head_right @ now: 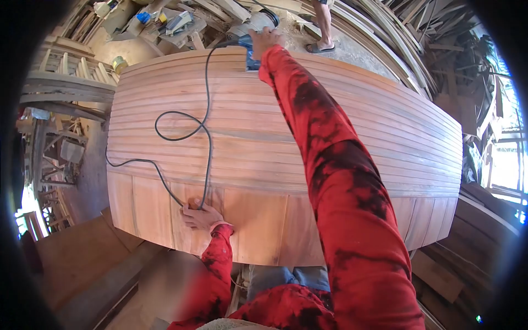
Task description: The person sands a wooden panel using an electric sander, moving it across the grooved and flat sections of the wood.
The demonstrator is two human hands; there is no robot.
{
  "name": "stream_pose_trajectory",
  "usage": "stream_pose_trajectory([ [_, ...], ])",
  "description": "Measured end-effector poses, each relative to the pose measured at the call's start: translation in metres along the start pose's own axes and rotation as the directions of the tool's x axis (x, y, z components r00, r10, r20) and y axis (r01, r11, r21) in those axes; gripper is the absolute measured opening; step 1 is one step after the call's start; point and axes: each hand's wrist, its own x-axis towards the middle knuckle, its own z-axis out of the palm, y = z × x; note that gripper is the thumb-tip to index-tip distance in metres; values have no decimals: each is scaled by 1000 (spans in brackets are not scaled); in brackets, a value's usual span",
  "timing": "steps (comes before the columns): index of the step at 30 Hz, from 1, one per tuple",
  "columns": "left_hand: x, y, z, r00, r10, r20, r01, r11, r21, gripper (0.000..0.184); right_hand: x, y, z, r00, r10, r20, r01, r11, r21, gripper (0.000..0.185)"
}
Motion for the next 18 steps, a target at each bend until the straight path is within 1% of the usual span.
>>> stream_pose_trajectory([
  [1,0,1,-1,1000,-4,-7,4,1000,0,58,-6,7,-7,999,44,29,-43,999,-9,85],
  [2,-1,-1,-1,1000,5,5,-5,1000,4,54,-15,19,-14,999,38,26,-38,999,-2,85],
  [4,-3,1,-8,1000,16,0,-16,1000,11,51,-34,50,-25,999,-5,35,8,997,-73,91],
  [5,-4,6,-14,999,26,27,-27,999,21,47,-41,63,-29,1000,-11,26,13,998,-61,91],
  [6,-6,7,-18,998,35,53,-37,999,32,45,-47,74,-30,998,36,52,-34,999,-34,89],
  [7,-7,8,-20,999,33,35,-34,999,36,45,-51,86,-31,994,81,80,-80,997,-8,88],
  [8,-9,8,-17,984,179,3,-179,984,25,44,-55,100,-34,995,72,72,-73,997,4,88],
  [9,-12,9,-19,946,324,-25,-323,946,23,44,-60,114,-34,994,74,82,-73,997,-14,89],
  [10,-16,11,-21,946,324,-32,-323,946,30,44,-67,130,-34,993,76,93,-73,997,-34,91],
  [12,-24,25,-28,849,503,161,-508,861,-6,42,-66,172,-13,996,67,60,-66,998,-19,92],
  [13,-25,36,-30,849,503,158,-509,861,-5,42,-64,187,-5,997,71,26,-71,997,-17,93],
  [14,-29,48,-28,849,509,142,-507,860,-48,41,-69,197,-10,997,79,23,-78,997,-20,93],
  [16,-43,73,-18,837,528,140,-516,849,-116,40,-83,226,-19,993,105,56,-103,994,-43,102],
  [17,-46,78,-9,884,453,115,-450,892,-50,38,-101,231,-38,990,130,60,-128,991,-38,103],
  [18,-47,83,-3,924,373,82,-376,927,14,36,-106,248,-41,988,145,58,-142,989,-51,103],
])
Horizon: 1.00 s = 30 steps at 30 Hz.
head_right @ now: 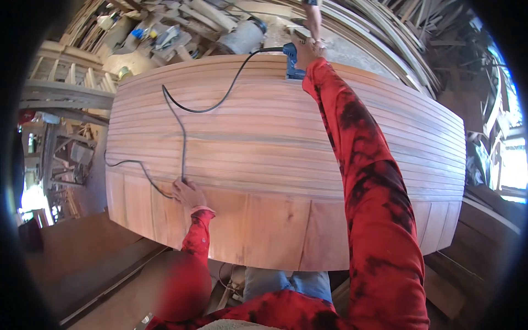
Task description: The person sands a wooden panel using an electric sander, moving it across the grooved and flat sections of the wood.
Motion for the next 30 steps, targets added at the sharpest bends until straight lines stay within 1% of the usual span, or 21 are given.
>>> stream_pose_trajectory([
  [1,0,4,4,999,13,-52,-12,1000,13,31,-2,16,-2,1000,1,21,-1,1000,10,103],
  [2,0,6,3,999,20,-46,-20,1000,3,31,-4,31,-3,999,-1,41,0,1000,23,103],
  [4,7,7,-7,993,3,121,-7,999,33,26,-14,58,-7,999,21,42,-22,1000,7,102],
  [5,7,5,-14,990,48,131,-45,999,-23,27,-17,72,-6,999,25,24,-25,1000,-1,101],
  [6,7,-6,-6,996,-3,84,30,948,-316,26,-19,86,-6,1000,27,4,-27,1000,-10,100],
  [7,10,-23,2,996,-66,57,87,809,-581,26,-21,100,-6,999,38,4,-38,999,-11,100],
  [8,17,-44,-2,972,157,-177,-202,940,-276,27,-25,114,-5,999,48,8,-48,999,-2,98],
  [10,44,-98,-15,939,211,-272,-240,967,-81,29,-28,139,-5,998,65,9,-65,998,8,96],
  [11,56,-121,-28,984,-4,-180,-42,967,-250,30,-31,153,-5,998,69,11,-69,998,11,97],
  [12,62,-129,-53,975,-105,-197,31,938,-346,31,-33,169,-6,997,71,10,-72,997,14,98],
  [14,67,-155,-92,949,-209,-238,71,873,-483,29,-37,201,-4,998,68,-1,-68,998,13,99],
  [16,57,-182,-130,917,-290,-273,120,855,-505,29,-39,229,1,998,57,-14,-57,998,9,100],
  [18,42,-201,-157,891,-334,-306,155,859,-488,30,-41,251,7,993,71,-98,-76,996,-53,101],
  [19,34,-209,-167,883,-346,-316,172,867,-468,30,-45,258,-7,998,56,-10,-56,998,-23,102],
  [21,23,-220,-174,883,-328,-335,178,896,-407,32,-46,273,-9,998,59,-3,-59,997,-41,103],
  [23,17,-224,-171,910,-221,-351,124,953,-278,33,-47,285,-8,997,76,5,-76,996,-50,103],
  [24,15,-225,-166,929,-101,-356,45,986,-161,34,-48,286,-7,997,80,7,-80,995,-53,103],
  [25,16,-223,-154,933,87,-349,-89,996,11,35,-47,286,-8,995,96,0,-96,994,-56,103],
  [27,10,-222,-124,905,329,-269,-253,926,280,37,-40,290,-1,994,113,-9,-113,992,-61,103],
  [29,-6,-228,-84,960,204,-193,-139,942,306,32,-30,292,5,997,66,-43,-69,994,-81,103],
  [30,-18,-235,-54,990,74,-119,-29,938,345,27,-29,288,4,997,63,-41,-67,994,-84,103],
])
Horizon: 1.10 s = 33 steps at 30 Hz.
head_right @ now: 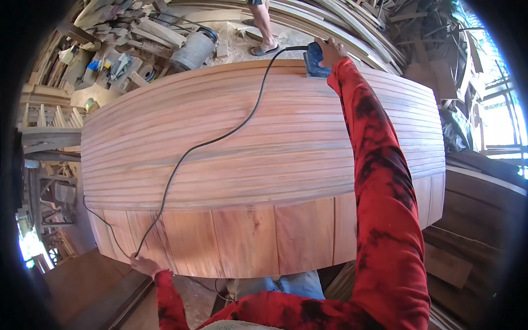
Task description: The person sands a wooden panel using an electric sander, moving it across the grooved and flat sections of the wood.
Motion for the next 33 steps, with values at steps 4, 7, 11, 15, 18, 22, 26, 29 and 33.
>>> stream_pose_trajectory([
  [4,-30,39,62,816,-557,156,578,792,-198,21,12,-24,-10,999,-7,42,7,1000,13,103],
  [7,-28,103,30,759,-651,27,650,759,35,23,16,-43,-12,999,-36,23,36,999,11,103],
  [11,-22,130,16,732,-681,-12,679,728,95,27,22,-65,-14,997,-75,26,75,997,14,104],
  [15,-20,119,29,725,-689,16,686,723,81,33,32,-94,-8,993,-119,-25,119,993,-10,103],
  [18,-22,114,38,738,-675,-21,674,733,90,33,30,-127,-21,995,-93,20,92,995,22,102],
  [22,-24,119,34,750,-661,-33,656,737,159,33,40,-163,-17,997,-75,31,76,997,-12,101],
  [26,-24,113,40,764,-643,-48,642,752,148,34,46,-201,-23,994,-95,56,95,995,1,101],
  [29,-19,121,26,743,-669,12,662,738,134,35,49,-238,-34,990,-94,107,97,995,-19,102],
  [33,-19,119,25,741,-671,39,663,739,121,36,65,-276,-30,984,-134,116,138,990,-31,104],
])
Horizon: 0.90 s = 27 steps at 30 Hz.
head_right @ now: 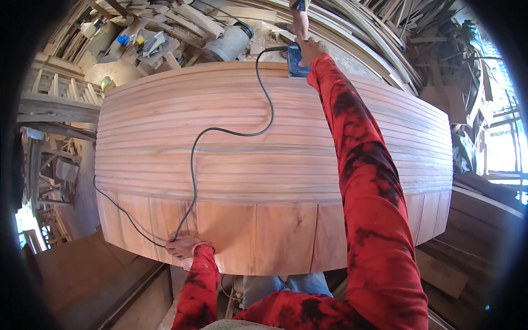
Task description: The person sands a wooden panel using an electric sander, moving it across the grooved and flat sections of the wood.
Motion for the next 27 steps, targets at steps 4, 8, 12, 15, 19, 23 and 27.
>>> stream_pose_trajectory([
  [4,3,-6,10,992,70,-108,-60,994,94,30,22,-35,7,997,-53,-63,56,998,40,103],
  [8,2,-1,2,992,79,-103,-72,995,72,32,31,-84,-6,992,-77,-102,78,997,6,103],
  [12,1,0,5,991,69,-112,-59,994,90,34,43,-135,-18,989,-88,-120,86,996,-16,91],
  [15,3,2,5,991,52,-126,-49,998,29,34,46,-158,-24,991,-85,-101,86,996,2,87],
  [19,3,5,1,990,42,-132,-40,999,18,33,71,-180,-14,983,-141,-114,142,990,-1,95],
  [23,2,5,0,992,39,-116,-36,999,26,31,73,-211,-21,977,-177,-119,176,984,-20,92],
  [27,4,1,6,997,43,-71,-37,995,88,32,80,-239,-27,976,-186,-114,186,982,-18,91],
])
